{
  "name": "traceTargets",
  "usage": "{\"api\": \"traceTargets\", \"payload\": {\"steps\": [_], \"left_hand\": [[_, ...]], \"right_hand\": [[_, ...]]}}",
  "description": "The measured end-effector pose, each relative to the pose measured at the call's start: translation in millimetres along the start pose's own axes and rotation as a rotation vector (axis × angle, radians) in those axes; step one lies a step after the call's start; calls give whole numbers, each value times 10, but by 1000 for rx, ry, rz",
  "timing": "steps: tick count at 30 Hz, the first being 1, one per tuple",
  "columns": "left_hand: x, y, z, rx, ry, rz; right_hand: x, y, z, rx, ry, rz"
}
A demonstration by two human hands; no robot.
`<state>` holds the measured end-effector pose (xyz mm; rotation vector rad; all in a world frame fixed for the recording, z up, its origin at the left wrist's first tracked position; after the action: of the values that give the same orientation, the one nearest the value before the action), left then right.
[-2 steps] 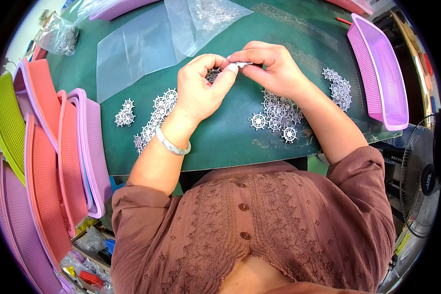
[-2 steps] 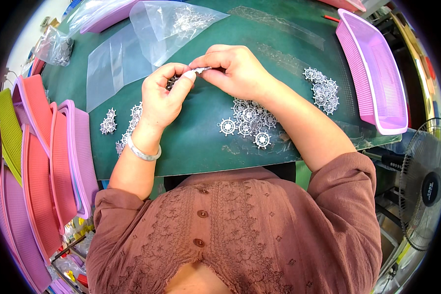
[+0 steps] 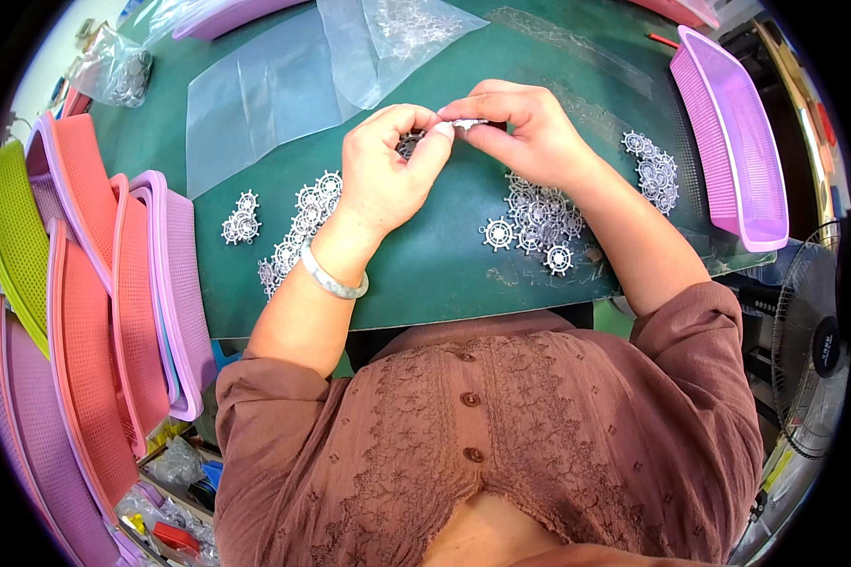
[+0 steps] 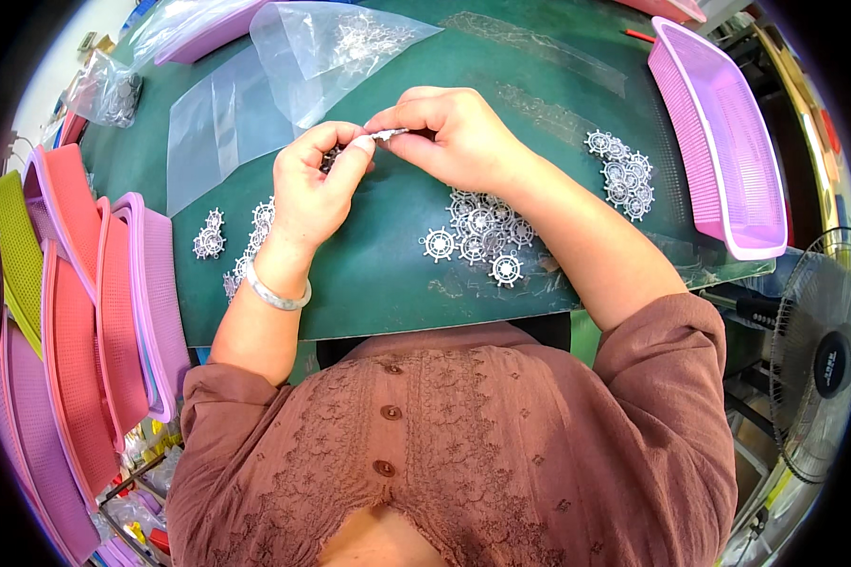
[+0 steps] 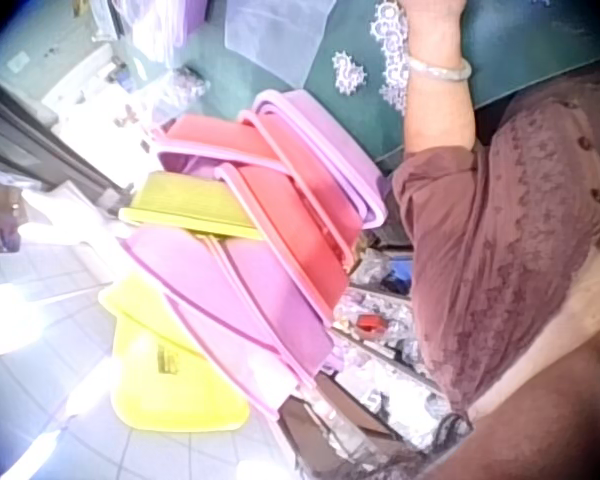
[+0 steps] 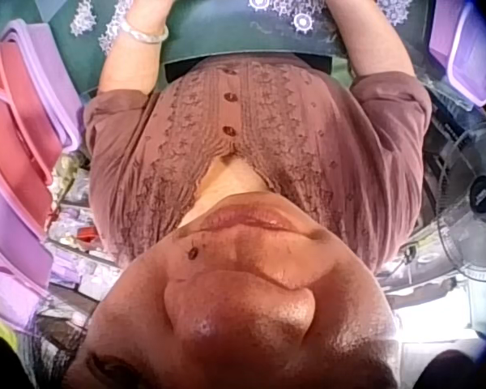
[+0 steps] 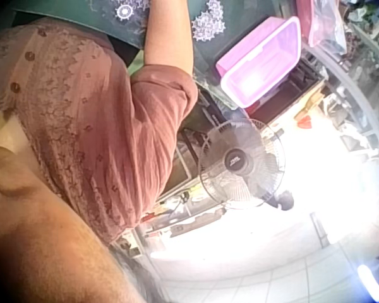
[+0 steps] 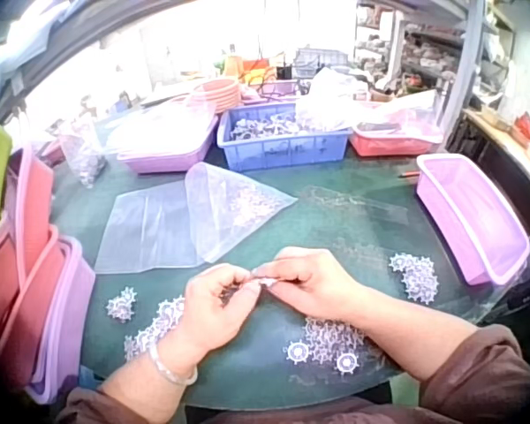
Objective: The person assembles small silver ship-wheel-shaped decorative parts by hand at a green workbench. They pick up individual pieces, interlock them, and place the assembled units on the table. The person also handles a clear plastic bag and organizes the parts into small piles.
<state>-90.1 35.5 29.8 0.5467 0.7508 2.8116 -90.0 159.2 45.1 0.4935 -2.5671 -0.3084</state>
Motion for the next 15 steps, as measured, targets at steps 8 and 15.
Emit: {"api": "traceTargets", "payload": {"steps": [8,15], "left_hand": [[0,38,4,75,16,51],[5,46,35,93,48,44]], "right_hand": [[-22,-21,167,133,-179,-22],[-40,-46,236,134,-247,-32]]}}
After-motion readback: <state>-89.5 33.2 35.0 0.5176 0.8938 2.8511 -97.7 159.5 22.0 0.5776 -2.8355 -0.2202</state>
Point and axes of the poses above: each hand's wrist, its own x-axis towards the middle knuckle, its own y-axis out of the back of the hand, z = x × y, the point moved 9 cm from there along x, towards the middle knuckle, and after that the axes turned 12 degrees about x, right-handed, at the moved point
